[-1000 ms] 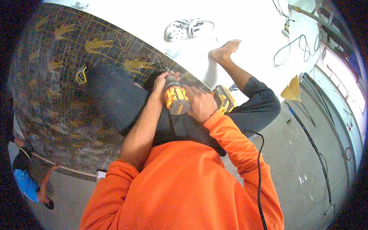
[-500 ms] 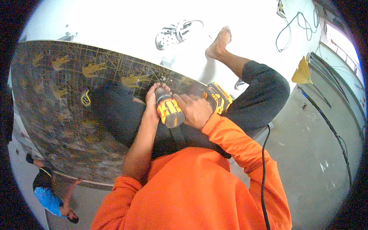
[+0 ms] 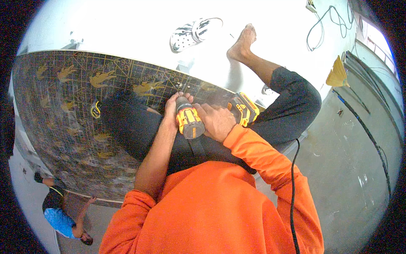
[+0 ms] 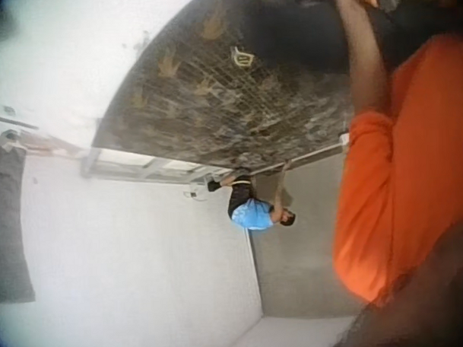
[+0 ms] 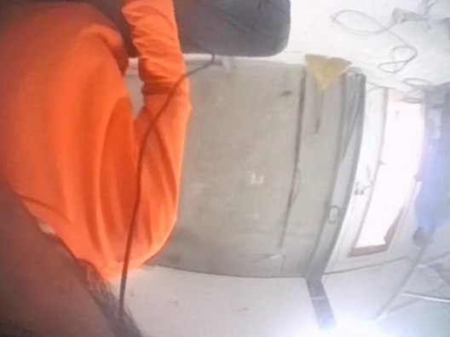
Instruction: The person sits on the floor and uses a cordless drill to make holes in a large patterned tile. They repeatedly position the drill, drill into the tile, and adjust their position to reach different spots.
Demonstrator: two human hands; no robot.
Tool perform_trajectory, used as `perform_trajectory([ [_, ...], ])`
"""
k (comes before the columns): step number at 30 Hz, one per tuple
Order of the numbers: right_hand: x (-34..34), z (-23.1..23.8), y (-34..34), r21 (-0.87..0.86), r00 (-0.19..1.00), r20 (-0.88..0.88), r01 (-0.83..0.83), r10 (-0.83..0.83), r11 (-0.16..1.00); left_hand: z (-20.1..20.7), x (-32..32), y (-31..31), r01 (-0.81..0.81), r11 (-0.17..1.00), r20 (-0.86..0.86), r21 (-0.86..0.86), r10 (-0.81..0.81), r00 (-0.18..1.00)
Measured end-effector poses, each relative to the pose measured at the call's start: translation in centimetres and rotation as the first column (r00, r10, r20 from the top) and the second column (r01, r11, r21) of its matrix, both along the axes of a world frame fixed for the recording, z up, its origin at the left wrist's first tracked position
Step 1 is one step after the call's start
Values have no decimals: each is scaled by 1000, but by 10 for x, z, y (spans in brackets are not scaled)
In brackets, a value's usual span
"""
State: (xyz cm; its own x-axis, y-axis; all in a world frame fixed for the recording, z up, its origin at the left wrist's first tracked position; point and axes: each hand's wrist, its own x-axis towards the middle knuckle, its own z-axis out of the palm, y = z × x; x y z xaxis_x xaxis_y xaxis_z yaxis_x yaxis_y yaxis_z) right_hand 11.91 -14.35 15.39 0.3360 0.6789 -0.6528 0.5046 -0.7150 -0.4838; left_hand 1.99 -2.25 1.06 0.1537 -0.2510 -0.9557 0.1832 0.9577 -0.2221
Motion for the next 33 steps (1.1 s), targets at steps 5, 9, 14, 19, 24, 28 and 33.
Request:
perform_trajectory([
  [5,-2,-3,-3,34,999,9,33,-34,999,-3,0,-1,39,999,12,-9,-39,999],
  [9,-3,-6,-4,18,999,9,38,-38,999,-5,0,-1,28,1000,10,-14,-28,1000],
  [14,-4,-6,-3,56,997,41,58,-60,997,-4,3,0,11,1000,29,-3,-11,1000],
  [19,-2,-4,1,54,997,62,43,-47,998,0,8,2,-2,1000,77,5,2,997],
  [24,1,1,6,57,997,69,25,-29,998,7,11,5,-23,1000,66,19,21,998],
  [28,2,5,11,31,998,58,18,-20,999,13,11,7,-42,998,93,45,38,995],
  [33,1,7,14,51,998,63,3,-6,999,11,8,6,-83,996,101,26,80,992],
])
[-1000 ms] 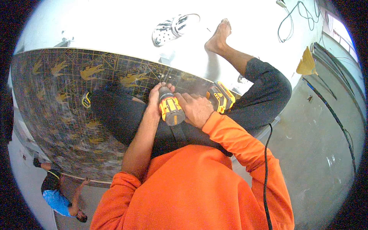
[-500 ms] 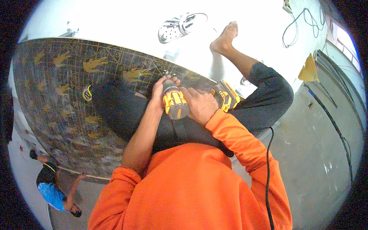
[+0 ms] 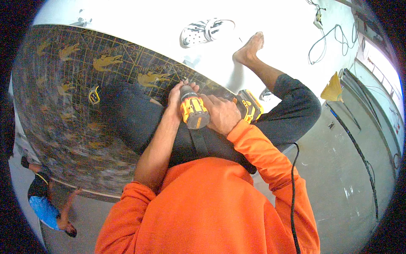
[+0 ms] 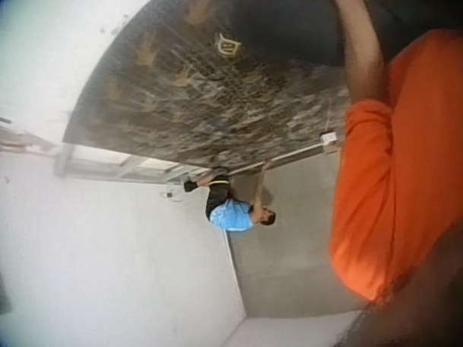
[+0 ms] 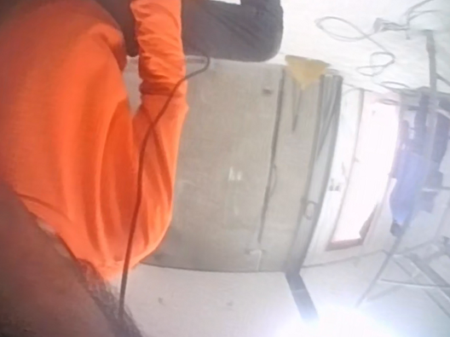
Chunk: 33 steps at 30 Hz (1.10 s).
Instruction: The person sits on the floor and uses a cordless drill to make holes in a large patterned tile. They repeatedly position the drill, drill into the tile, and adjust their position to reach different spots.
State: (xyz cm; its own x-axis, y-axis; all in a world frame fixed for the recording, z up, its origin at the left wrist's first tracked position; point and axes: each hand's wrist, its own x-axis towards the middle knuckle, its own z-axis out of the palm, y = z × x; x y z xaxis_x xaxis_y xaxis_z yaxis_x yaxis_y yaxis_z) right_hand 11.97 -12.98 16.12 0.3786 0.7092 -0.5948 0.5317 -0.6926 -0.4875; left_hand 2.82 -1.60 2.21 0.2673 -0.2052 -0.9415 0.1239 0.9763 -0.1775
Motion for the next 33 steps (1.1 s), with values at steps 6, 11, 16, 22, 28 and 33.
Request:
perform_trajectory([
  [6,-2,0,-3,2,999,9,-46,46,999,-5,-4,-4,-58,997,-8,-54,58,998],
  [11,-3,0,-1,-27,999,-4,-41,41,999,-3,-5,-5,-72,996,-8,-50,71,997],
  [16,-3,1,1,-37,998,8,-59,59,998,-2,-7,-5,-66,996,7,-52,67,998],
  [22,-4,-1,5,-98,995,31,-88,92,991,-9,-7,-7,-64,997,17,-52,65,998],
  [28,-3,3,6,-167,993,17,-112,117,980,24,-12,2,-123,983,164,-137,145,976],
  [33,-6,6,12,-146,983,85,-149,162,978,79,-31,-2,-181,969,281,-169,223,934],
])
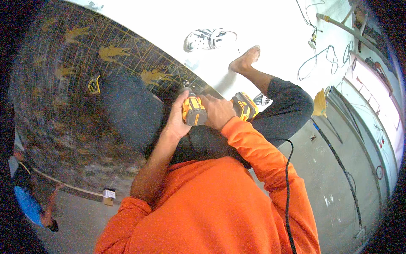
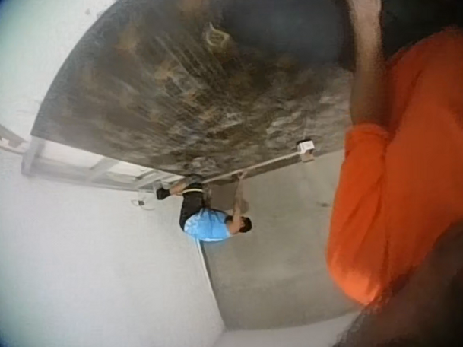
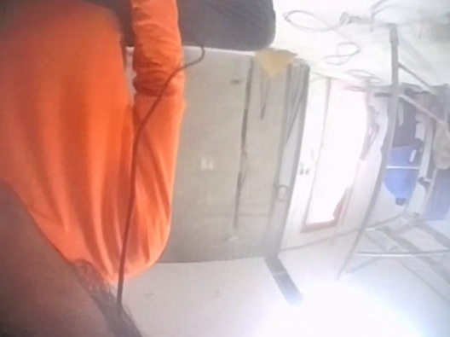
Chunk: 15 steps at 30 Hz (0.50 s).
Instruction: The person sits on the floor and uses a cordless drill to make holes in a large patterned tile. They repeatedly position the drill, drill into the tile, and adjust their position to reach different spots.
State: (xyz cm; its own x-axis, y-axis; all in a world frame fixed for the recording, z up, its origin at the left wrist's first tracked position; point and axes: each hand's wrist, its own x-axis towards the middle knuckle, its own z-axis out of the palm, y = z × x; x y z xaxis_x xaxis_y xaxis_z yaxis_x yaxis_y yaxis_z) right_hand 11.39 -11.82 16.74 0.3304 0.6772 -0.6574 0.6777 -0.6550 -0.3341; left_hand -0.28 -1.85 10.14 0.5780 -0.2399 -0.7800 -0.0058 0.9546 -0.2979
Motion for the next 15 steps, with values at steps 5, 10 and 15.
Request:
perform_trajectory([
  [5,1,5,6,-104,998,-51,-41,36,994,10,2,-5,-20,998,-109,58,26,994],
  [10,0,9,8,-37,997,-34,-76,75,996,9,-2,-7,-94,995,-97,31,97,991],
  [15,-1,17,12,-43,991,-39,-128,126,991,15,-7,-11,-136,990,-94,35,138,986],
])
